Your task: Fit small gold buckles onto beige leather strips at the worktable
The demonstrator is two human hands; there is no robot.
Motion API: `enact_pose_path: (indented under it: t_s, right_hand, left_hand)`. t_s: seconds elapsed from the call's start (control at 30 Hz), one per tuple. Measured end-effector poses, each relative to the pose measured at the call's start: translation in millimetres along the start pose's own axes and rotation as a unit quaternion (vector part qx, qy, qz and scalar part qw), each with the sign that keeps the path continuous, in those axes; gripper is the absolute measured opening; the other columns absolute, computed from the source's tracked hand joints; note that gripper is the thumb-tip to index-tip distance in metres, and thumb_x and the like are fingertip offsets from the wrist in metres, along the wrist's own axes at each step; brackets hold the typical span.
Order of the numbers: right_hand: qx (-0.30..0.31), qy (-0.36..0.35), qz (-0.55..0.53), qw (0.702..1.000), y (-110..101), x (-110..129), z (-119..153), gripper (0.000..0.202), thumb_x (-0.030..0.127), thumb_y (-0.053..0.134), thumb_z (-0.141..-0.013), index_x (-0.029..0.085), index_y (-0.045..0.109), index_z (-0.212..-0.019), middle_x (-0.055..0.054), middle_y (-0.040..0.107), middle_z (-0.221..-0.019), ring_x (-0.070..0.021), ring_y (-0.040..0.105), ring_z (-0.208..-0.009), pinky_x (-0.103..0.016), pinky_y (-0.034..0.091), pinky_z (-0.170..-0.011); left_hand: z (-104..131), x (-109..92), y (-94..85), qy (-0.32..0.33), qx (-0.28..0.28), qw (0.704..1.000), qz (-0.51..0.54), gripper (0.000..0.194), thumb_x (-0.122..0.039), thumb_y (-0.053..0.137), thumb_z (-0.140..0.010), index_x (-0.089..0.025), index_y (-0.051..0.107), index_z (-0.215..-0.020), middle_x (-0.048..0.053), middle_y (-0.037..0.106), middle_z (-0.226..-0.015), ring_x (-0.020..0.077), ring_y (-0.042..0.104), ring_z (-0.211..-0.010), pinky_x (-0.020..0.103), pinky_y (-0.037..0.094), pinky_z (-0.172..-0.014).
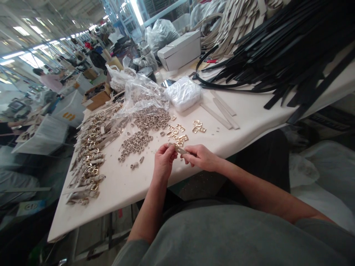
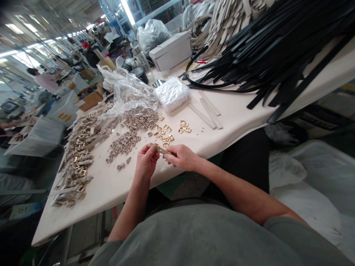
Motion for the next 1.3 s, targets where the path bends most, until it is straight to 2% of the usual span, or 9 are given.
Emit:
enact_pose_path:
  t_s: [0.17, 0.37, 0.47, 0.77, 0.87, 1.03, 1.1, 1.3]
  right_hand:
    - [-0.026, 0.008, 0.07, 0.997, 0, 3, -1, 0.027, 0.029, 0.042, -0.097, 0.018, 0.056, -0.077, 0.002, 0.058, -0.063, -0.01, 0.051, -0.052, -0.023, 0.038, -0.056]
    - [-0.042, -0.005, 0.129, 0.991, -1, 7, -2, 0.026, 0.026, 0.042, -0.098, 0.019, 0.053, -0.076, 0.0, 0.058, -0.064, -0.0125, 0.05, -0.058, -0.025, 0.035, -0.061]
    - [-0.04, -0.007, 0.153, 0.987, -2, 8, -2, 0.026, 0.025, 0.042, -0.098, 0.02, 0.051, -0.074, 0.0, 0.058, -0.066, -0.0133, 0.051, -0.06, -0.026, 0.035, -0.062]
    - [-0.034, -0.023, 0.211, 0.977, 0, 10, -1, 0.026, 0.027, 0.04, -0.1, 0.02, 0.05, -0.077, -0.003, 0.06, -0.071, -0.0154, 0.053, -0.067, -0.027, 0.037, -0.066]
    - [-0.03, -0.034, 0.208, 0.977, -1, 12, 0, 0.026, 0.027, 0.04, -0.1, 0.02, 0.049, -0.077, -0.003, 0.059, -0.071, -0.0154, 0.053, -0.067, -0.027, 0.037, -0.066]
    - [-0.024, -0.042, 0.195, 0.98, -3, 14, 0, 0.025, 0.026, 0.04, -0.099, 0.02, 0.051, -0.077, -0.002, 0.059, -0.069, -0.0146, 0.051, -0.065, -0.026, 0.036, -0.064]
    - [-0.03, -0.048, 0.181, 0.982, -4, 16, -1, 0.026, 0.028, 0.04, -0.098, 0.02, 0.052, -0.077, -0.001, 0.058, -0.068, -0.0141, 0.051, -0.064, -0.026, 0.035, -0.063]
    - [-0.07, -0.042, 0.168, 0.982, -8, 16, -1, 0.031, 0.033, 0.043, -0.097, 0.019, 0.052, -0.071, -0.001, 0.058, -0.064, -0.013, 0.051, -0.061, -0.025, 0.035, -0.061]
  left_hand:
    - [1, 11, -1.4, -0.014, -0.005, 1.0, -0.011, 0.029, -0.036, 0.087, -0.06, -0.016, 0.068, -0.07, -0.002, 0.062, -0.061, 0.0072, 0.053, -0.054, 0.021, 0.043, -0.055]
    - [3, 16, -1.5, 0.014, -0.008, 0.998, -0.056, 0.025, -0.033, 0.086, -0.062, -0.016, 0.071, -0.072, -0.001, 0.066, -0.064, 0.0081, 0.052, -0.057, 0.022, 0.041, -0.058]
    - [1, 19, -0.1, 0.002, 0.004, 0.998, -0.056, 0.025, -0.032, 0.086, -0.061, -0.016, 0.071, -0.074, -0.001, 0.066, -0.064, 0.0089, 0.053, -0.059, 0.023, 0.041, -0.059]
    - [3, 21, 14.8, -0.037, 0.009, 0.998, 0.048, 0.036, -0.029, 0.089, -0.053, -0.018, 0.065, -0.077, -0.002, 0.068, -0.073, 0.01, 0.06, -0.065, 0.023, 0.047, -0.065]
    - [5, 20, 16.7, -0.046, 0.007, 0.998, 0.047, 0.037, -0.029, 0.089, -0.053, -0.019, 0.064, -0.077, -0.002, 0.068, -0.074, 0.0097, 0.06, -0.064, 0.022, 0.046, -0.061]
    - [5, 24, 8.3, -0.07, -0.003, 0.997, -0.011, 0.035, -0.032, 0.089, -0.056, -0.018, 0.07, -0.082, -0.002, 0.066, -0.07, 0.0075, 0.054, -0.057, 0.019, 0.033, -0.049]
    - [5, 19, 3.9, -0.045, -0.012, 0.998, -0.045, 0.031, -0.035, 0.087, -0.06, -0.017, 0.072, -0.081, -0.001, 0.067, -0.069, 0.0079, 0.054, -0.058, 0.02, 0.034, -0.05]
    - [15, -10, 2.7, 0.104, -0.05, 0.986, -0.12, 0.024, -0.034, 0.084, -0.067, -0.019, 0.073, -0.082, 0.0, 0.071, -0.075, 0.0104, 0.057, -0.063, 0.023, 0.043, -0.059]
Point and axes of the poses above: each hand's wrist, its own z-axis away from the middle knuckle, its own y-axis out of the palm, x = y × z, the point moved 9 cm from there along -z, towards the middle knuckle
